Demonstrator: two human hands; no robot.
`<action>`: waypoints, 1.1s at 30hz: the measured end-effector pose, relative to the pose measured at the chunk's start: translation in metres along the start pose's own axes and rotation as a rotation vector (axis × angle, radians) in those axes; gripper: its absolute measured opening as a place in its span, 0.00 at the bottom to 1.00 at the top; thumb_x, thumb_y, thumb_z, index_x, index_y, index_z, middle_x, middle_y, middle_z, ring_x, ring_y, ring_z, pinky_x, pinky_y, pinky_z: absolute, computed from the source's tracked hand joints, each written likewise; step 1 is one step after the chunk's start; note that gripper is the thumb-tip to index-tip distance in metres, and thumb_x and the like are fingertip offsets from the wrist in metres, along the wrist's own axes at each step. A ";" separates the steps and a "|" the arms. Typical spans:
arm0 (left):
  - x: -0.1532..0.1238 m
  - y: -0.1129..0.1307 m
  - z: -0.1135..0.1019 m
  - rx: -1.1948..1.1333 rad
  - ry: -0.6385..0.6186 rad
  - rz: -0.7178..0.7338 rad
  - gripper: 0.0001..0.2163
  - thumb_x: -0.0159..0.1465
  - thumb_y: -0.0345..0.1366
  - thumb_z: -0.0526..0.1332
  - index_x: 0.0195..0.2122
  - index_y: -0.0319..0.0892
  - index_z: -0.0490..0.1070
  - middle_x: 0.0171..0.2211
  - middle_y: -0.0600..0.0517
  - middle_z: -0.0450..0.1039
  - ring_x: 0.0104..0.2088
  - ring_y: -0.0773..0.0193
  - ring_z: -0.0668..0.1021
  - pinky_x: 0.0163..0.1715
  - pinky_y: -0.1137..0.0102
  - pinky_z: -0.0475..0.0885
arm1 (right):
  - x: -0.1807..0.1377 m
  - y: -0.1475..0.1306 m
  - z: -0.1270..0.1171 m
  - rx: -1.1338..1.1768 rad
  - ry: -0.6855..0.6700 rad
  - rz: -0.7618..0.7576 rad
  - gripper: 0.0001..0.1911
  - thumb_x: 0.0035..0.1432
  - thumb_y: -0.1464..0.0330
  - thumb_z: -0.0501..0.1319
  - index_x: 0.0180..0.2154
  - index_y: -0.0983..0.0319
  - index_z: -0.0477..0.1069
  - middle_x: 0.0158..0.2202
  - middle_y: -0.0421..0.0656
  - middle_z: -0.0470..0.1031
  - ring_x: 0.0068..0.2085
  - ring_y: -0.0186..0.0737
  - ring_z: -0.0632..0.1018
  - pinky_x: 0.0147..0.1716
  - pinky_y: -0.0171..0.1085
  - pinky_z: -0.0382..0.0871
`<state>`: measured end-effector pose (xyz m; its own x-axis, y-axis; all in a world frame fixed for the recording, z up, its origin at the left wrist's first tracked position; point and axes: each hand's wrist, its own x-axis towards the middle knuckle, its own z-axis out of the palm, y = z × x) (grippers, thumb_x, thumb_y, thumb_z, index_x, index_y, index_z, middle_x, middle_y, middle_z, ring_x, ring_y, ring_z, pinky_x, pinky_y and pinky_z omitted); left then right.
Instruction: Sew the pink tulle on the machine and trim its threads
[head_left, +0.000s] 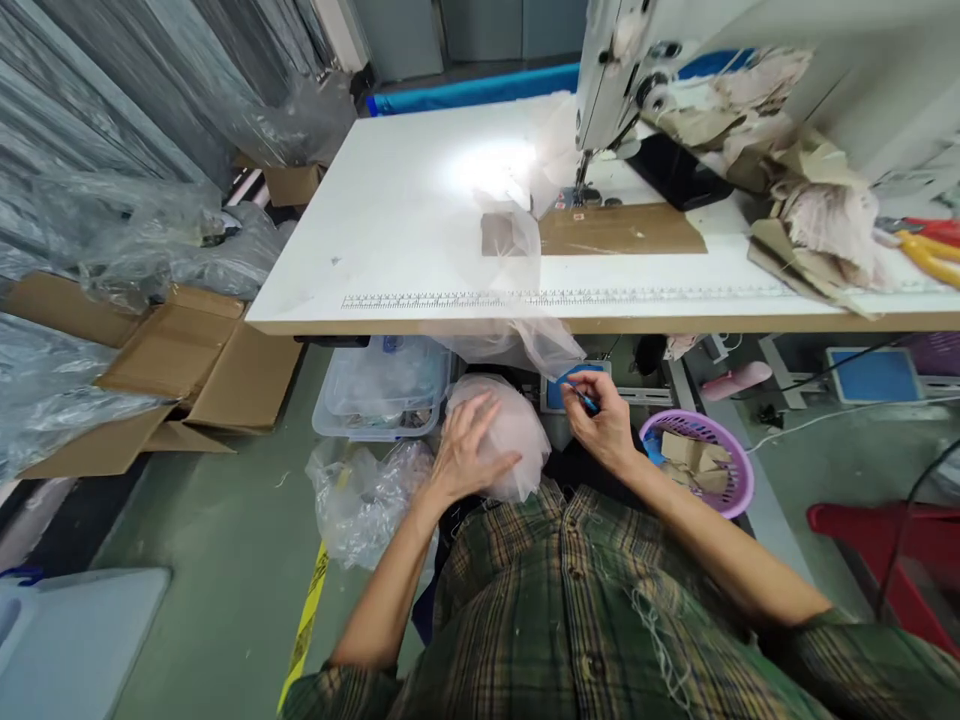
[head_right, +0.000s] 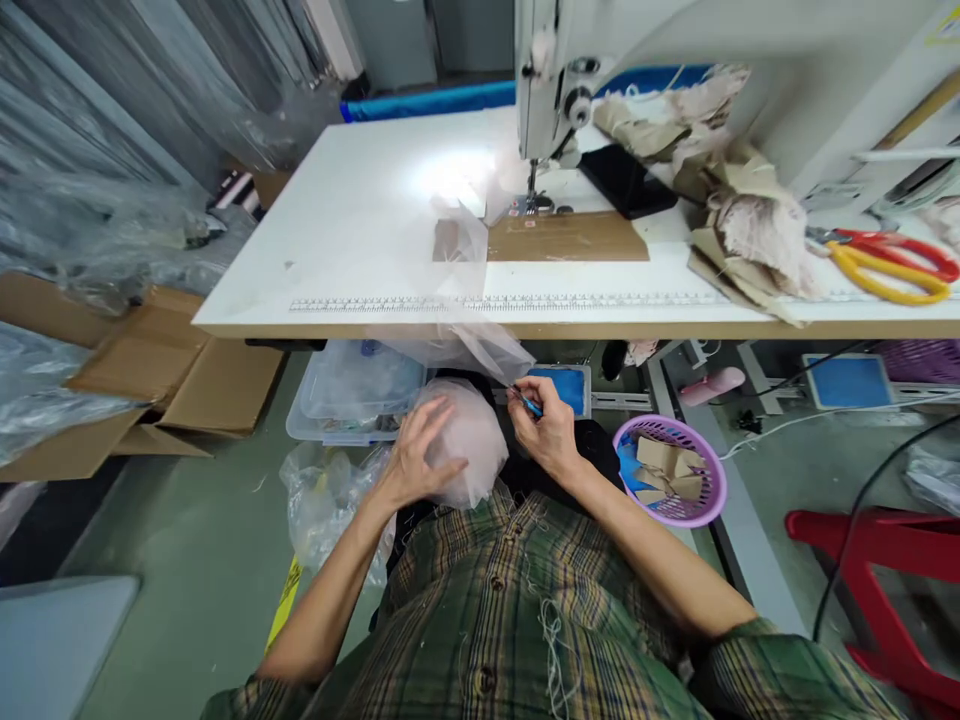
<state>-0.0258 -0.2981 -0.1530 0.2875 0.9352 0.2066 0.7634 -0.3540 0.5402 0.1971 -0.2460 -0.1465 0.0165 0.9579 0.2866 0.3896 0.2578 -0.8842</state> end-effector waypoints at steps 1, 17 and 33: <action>-0.002 0.001 0.005 0.030 -0.030 0.023 0.35 0.59 0.51 0.65 0.64 0.41 0.60 0.62 0.37 0.61 0.62 0.43 0.66 0.62 0.46 0.59 | 0.006 -0.001 -0.001 0.012 0.081 0.016 0.15 0.61 0.56 0.58 0.42 0.59 0.67 0.26 0.39 0.67 0.28 0.38 0.71 0.30 0.36 0.66; 0.024 0.034 -0.041 -0.086 0.538 0.135 0.13 0.66 0.35 0.59 0.51 0.42 0.72 0.49 0.44 0.75 0.49 0.57 0.77 0.51 0.60 0.72 | -0.010 -0.046 -0.010 0.193 -0.433 -0.149 0.12 0.60 0.60 0.61 0.32 0.62 0.75 0.24 0.40 0.71 0.23 0.32 0.66 0.23 0.32 0.60; 0.019 0.029 -0.023 -0.984 -0.104 -0.113 0.20 0.60 0.52 0.63 0.35 0.38 0.80 0.29 0.47 0.78 0.31 0.60 0.78 0.36 0.68 0.71 | -0.046 -0.076 -0.022 0.468 -0.985 -0.321 0.05 0.50 0.75 0.58 0.29 0.63 0.72 0.23 0.36 0.68 0.22 0.27 0.64 0.23 0.29 0.58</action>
<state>-0.0118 -0.2907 -0.1149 0.3281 0.9424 0.0654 -0.0164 -0.0635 0.9978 0.1866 -0.3127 -0.0846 -0.8338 0.4681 0.2925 -0.1402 0.3329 -0.9325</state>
